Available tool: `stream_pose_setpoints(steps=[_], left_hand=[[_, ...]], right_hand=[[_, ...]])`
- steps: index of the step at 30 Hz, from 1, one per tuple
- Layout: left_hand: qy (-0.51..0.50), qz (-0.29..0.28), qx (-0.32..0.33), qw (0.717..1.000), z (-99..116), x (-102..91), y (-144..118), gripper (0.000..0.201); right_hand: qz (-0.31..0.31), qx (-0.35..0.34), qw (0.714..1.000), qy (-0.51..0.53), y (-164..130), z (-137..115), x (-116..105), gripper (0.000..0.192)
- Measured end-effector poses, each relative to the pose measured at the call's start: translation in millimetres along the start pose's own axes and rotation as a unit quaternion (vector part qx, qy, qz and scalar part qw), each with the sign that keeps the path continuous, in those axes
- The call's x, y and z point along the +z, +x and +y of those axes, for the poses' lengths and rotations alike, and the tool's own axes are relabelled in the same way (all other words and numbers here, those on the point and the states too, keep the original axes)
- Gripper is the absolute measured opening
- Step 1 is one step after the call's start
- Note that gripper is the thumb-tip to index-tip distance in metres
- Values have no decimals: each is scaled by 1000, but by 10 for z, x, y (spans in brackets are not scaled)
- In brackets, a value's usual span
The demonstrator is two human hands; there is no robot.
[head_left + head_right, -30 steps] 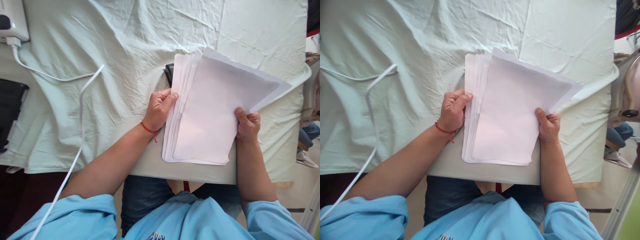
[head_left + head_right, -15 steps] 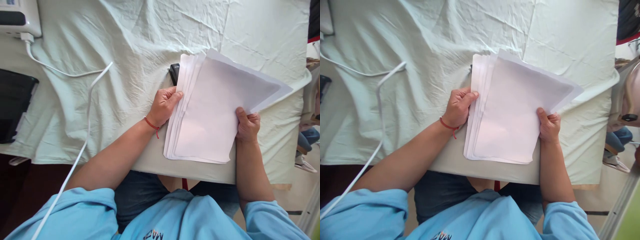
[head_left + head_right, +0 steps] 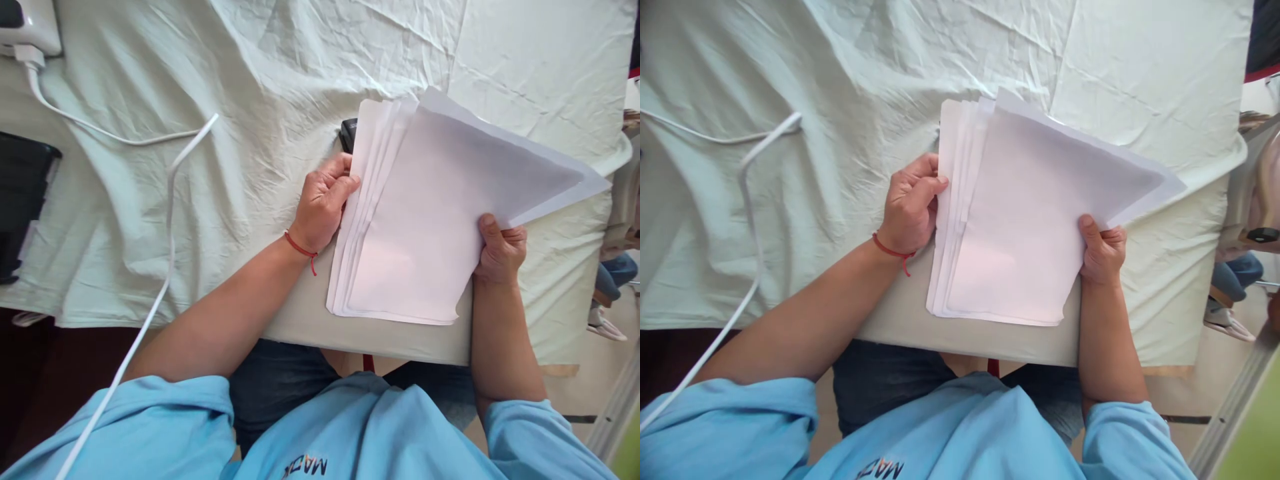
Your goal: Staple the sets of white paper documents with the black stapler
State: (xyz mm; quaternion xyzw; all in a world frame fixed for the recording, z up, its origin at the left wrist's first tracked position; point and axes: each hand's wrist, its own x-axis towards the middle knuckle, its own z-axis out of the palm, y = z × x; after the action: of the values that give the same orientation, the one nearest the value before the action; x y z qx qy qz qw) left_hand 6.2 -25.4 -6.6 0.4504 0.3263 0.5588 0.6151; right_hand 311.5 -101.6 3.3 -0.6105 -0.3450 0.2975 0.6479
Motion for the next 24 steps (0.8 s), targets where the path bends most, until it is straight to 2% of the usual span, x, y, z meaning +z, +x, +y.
stream_pose_setpoints(steps=[2, 7, 10, 13, 19, 24], left_hand=[[10, 10, 12, 1000, -53, -34, 18, 30], [84, 25, 60, 994, -148, -121, 57, 36], [113, 30, 83, 990, -134, -126, 73, 29], [150, 30, 79, 985, -65, -96, 59, 25], [147, 41, 40, 987, 42, -33, -11, 34], [150, 40, 54, 986, 30, -38, 9, 36]], right_hand=[[-1, 2, 1000, -6, -6, -6, -1, 40], [2, -3, 1000, -14, -3, -28, 11, 38], [-11, -10, 1000, -13, 3, -33, 25, 35], [-10, 2, 1000, -9, -4, -42, 37, 38], [1, 14, 1000, -6, -21, -60, 42, 38], [-7, -4, 1000, -5, -24, -64, 60, 37]])
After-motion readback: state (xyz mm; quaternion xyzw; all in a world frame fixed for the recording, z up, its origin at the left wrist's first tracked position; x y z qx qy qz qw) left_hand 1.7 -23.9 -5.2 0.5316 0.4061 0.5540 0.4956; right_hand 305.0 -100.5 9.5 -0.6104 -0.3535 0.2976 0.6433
